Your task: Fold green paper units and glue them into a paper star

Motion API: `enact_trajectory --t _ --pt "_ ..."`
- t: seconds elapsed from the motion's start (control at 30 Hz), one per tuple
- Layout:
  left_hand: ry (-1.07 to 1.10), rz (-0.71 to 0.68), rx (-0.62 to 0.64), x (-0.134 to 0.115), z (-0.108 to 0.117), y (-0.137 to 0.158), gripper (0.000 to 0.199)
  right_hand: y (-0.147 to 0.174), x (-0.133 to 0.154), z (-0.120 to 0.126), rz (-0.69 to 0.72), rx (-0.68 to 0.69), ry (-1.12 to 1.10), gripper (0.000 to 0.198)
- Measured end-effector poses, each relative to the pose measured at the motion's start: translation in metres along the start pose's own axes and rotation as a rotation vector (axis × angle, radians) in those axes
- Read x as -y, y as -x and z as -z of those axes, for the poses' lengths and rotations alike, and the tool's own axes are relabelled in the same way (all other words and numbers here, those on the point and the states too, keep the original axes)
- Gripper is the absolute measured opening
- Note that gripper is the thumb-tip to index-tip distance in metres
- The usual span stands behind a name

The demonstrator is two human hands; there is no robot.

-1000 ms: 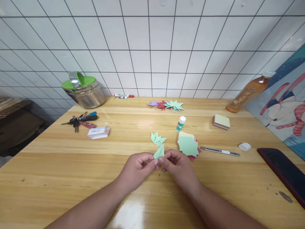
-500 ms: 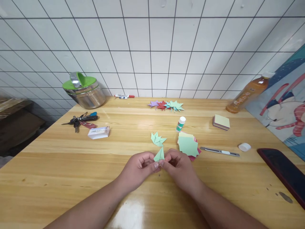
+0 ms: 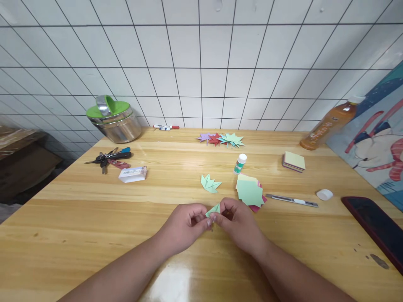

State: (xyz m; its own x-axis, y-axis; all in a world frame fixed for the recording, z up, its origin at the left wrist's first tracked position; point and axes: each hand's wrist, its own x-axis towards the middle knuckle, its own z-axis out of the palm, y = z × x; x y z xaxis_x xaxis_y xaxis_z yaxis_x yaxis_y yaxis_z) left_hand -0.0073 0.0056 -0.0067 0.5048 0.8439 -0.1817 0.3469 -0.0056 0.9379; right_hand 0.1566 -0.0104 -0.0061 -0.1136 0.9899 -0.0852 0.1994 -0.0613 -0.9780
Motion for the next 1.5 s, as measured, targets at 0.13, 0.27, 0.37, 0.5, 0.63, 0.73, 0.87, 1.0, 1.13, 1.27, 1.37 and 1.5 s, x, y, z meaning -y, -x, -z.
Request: enact_trajectory --t 0.13,0.27,0.37,0.5,0.63,0.73,0.87,1.0,1.13,1.27,1.37,1.5 --pt "-0.058 -0.019 -0.023 0.0015 0.001 -0.0008 0.032 -0.0006 0.0019 0.0005 0.006 -0.031 0.042 0.024" --pt "-0.049 0.002 -0.036 0.0033 0.0027 -0.0025 0.031 -0.0017 0.0051 0.0008 0.014 -0.005 0.008 0.019" --pt "-0.032 0.012 -0.005 0.0019 0.0042 -0.0023 0.025 -0.0023 0.0049 0.002 0.009 -0.038 -0.037 0.019" --pt "-0.051 0.002 0.058 -0.0023 0.0055 0.0007 0.022 -0.0023 0.0003 0.0043 -0.023 -0.063 -0.134 0.026" --pt "-0.066 0.014 0.055 -0.0038 0.0062 0.0017 0.021 -0.0026 -0.001 0.007 -0.033 -0.004 -0.221 0.031" --pt "-0.005 0.03 0.013 -0.0025 0.0063 -0.001 0.021 -0.0039 0.001 0.0075 -0.036 0.055 -0.208 0.034" --pt "0.128 0.053 -0.065 -0.001 0.0063 -0.005 0.023 -0.0051 0.0011 0.0047 -0.064 0.06 -0.221 0.023" --pt "0.115 -0.003 -0.115 -0.0023 0.0063 -0.0051 0.022 -0.0056 -0.0017 0.0033 -0.034 0.012 -0.121 0.019" --pt "0.152 0.01 -0.141 -0.003 0.0068 -0.0045 0.02 -0.0052 -0.0026 0.0054 0.083 -0.049 0.088 0.018" --pt "0.234 0.047 -0.123 -0.0012 0.0074 -0.0052 0.019 -0.0007 -0.0003 0.0048 0.157 -0.05 0.179 0.011" --pt "0.187 0.011 -0.129 -0.0001 0.0064 -0.0053 0.017 0.0033 0.0014 0.0027 0.174 -0.018 0.251 0.029" --pt "0.122 -0.016 -0.127 0.001 0.0049 -0.0047 0.015 0.0034 0.0003 0.0018 0.197 -0.004 0.425 0.018"
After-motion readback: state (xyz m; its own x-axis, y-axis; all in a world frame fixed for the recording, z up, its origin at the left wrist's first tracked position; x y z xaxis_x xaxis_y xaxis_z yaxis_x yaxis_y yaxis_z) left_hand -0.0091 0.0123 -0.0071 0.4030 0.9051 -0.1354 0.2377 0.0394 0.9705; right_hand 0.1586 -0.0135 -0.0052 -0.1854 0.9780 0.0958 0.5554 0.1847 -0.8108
